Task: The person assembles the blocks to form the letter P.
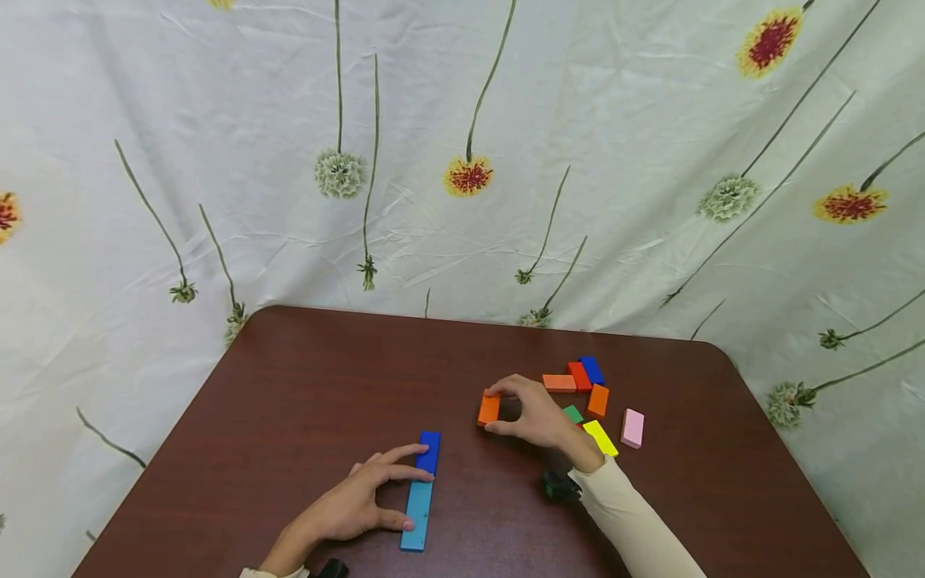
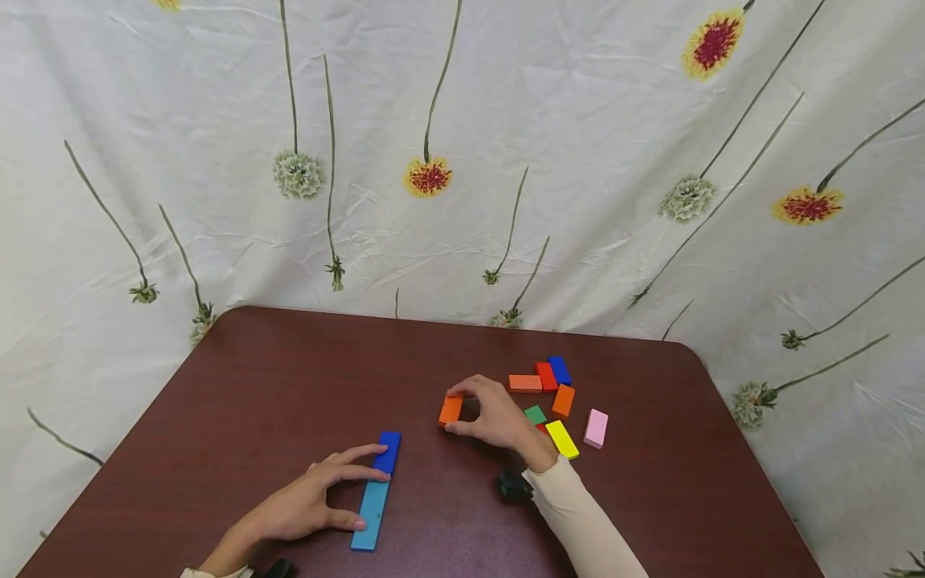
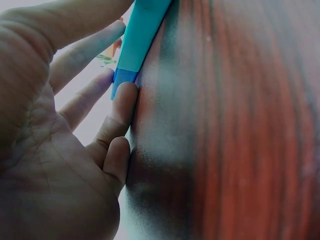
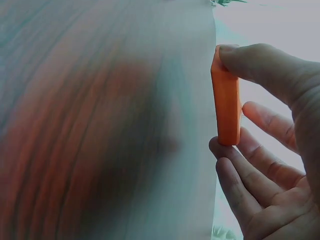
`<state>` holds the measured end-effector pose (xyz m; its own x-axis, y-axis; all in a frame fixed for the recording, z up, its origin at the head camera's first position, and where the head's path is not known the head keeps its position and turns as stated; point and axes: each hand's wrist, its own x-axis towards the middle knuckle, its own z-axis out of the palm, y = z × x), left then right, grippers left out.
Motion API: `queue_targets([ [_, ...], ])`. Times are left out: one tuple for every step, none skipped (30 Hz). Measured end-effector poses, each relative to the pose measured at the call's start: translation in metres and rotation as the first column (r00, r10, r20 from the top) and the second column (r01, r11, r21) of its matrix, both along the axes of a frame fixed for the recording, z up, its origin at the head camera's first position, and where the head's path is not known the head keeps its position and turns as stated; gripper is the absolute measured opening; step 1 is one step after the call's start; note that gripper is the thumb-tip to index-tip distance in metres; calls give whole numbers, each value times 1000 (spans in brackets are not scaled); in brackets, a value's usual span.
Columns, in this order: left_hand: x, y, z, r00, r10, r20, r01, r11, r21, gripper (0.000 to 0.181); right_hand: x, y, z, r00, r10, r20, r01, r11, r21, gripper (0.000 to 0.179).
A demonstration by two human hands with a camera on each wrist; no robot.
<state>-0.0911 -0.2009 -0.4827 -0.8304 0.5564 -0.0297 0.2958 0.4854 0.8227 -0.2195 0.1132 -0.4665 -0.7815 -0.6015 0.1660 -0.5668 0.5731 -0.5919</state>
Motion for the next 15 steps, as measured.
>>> queue_targets([
  [0, 0, 0, 1000, 0, -3, 0, 1000, -5, 52, 0, -2, 1, 1000, 4, 3, -4, 1000, 2, 47],
  [0, 0, 0, 1000, -1, -3, 1, 1000, -9, 52, 1, -4, 1, 1000, 8, 3, -8, 1000, 0, 47],
  [-1, 0, 0, 1000, -2, -4, 2, 1000, -12, 52, 1, -6, 1, 1000, 11, 6, -11, 1000, -2, 46],
  [-1, 0, 0, 1000, -3, -5, 3, 1000, -15, 52, 1, -8, 1, 1000, 14, 6, -14, 1000, -4, 46],
  [-1, 0, 0, 1000, -5, -6, 5, 1000, -18, 52, 1, -10, 1, 1000, 15, 9, -15, 1000, -4, 46],
  [-1, 0, 0, 1000, -6, -6, 6, 1000, -20, 52, 1, -12, 1, 1000, 16, 10, -16, 1000, 1, 46],
  [-1, 0, 1, 1000, -7, -7, 7, 1000, -22, 52, 1, -14, 1, 1000, 18, 14, -18, 1000, 4, 46],
  [-1, 0, 1, 1000, -8, -8, 8, 1000, -23, 52, 1, -17, 0, 1000, 21, 19, -21, 1000, 8, 46],
  [-1, 0, 1, 1000, -9, -9, 9, 1000, -24, 53, 0, -19, 0, 999, 29, 20, -29, 1000, 9, 46],
  [-2, 0, 1, 1000, -11, -11, 10, 1000, -26, 53, 0, -22, -1, 999, 35, 21, -35, 999, 13, 46],
  [-2, 0, 1, 1000, -12, -14, 12, 1000, -27, 53, 0, -24, -1, 999, 41, 25, -41, 999, 15, 45],
  [-2, 0, 2, 1000, -13, -14, 13, 1000, -26, 53, 0, -27, -1, 999, 48, 26, -48, 999, 17, 45],
  [-1, 1, 2, 1000, -15, -14, 14, 1000, -25, 53, 0, -30, -1, 998, 57, 27, -57, 998, 15, 45],
  [-1, 1, 2, 1000, -16, -12, 16, 1000, -24, 53, 0, -32, -1, 998, 65, 27, -65, 998, 15, 45],
  [-1, 1, 2, 1000, -19, -10, 18, 1000, -25, 53, 0, -35, -1, 997, 72, 29, -72, 997, 14, 45],
])
